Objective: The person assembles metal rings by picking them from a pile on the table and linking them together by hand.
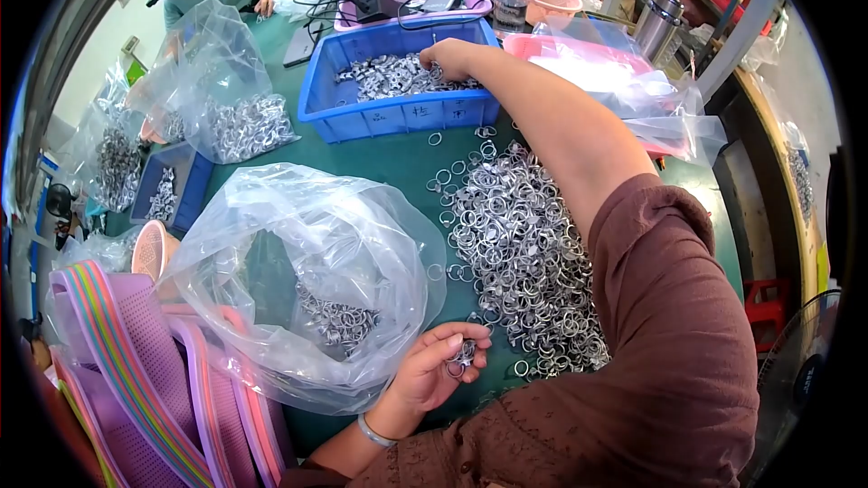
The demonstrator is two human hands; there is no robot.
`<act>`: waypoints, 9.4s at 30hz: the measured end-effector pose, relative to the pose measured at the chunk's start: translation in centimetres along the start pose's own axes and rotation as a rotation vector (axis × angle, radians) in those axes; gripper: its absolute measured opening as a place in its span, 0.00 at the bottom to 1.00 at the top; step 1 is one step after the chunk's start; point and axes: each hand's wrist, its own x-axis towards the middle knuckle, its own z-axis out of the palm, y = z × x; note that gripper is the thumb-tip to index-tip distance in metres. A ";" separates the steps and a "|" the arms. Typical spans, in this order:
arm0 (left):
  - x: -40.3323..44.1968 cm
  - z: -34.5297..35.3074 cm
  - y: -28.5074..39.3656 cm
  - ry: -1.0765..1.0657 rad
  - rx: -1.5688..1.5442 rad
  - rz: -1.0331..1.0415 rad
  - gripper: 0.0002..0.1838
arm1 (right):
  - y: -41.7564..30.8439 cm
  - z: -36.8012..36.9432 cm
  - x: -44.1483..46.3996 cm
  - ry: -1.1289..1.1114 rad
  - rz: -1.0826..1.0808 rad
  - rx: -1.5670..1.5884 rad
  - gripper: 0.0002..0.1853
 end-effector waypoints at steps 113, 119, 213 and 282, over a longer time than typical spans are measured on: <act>-10.8 -0.2 3.4 0.741 2.054 0.496 0.10 | -30.9 2.0 -20.4 -0.011 -0.337 0.349 0.18; -11.0 -0.6 3.6 0.707 1.970 0.468 0.10 | -29.1 4.3 -18.5 0.008 -0.227 0.315 0.20; -7.8 -0.8 2.7 0.878 1.822 0.902 0.10 | -28.3 1.4 -23.2 0.095 -0.292 1.120 0.06; 7.0 15.9 -16.0 -0.364 1.760 0.282 0.09 | -8.2 6.8 -60.9 0.825 0.547 0.170 0.09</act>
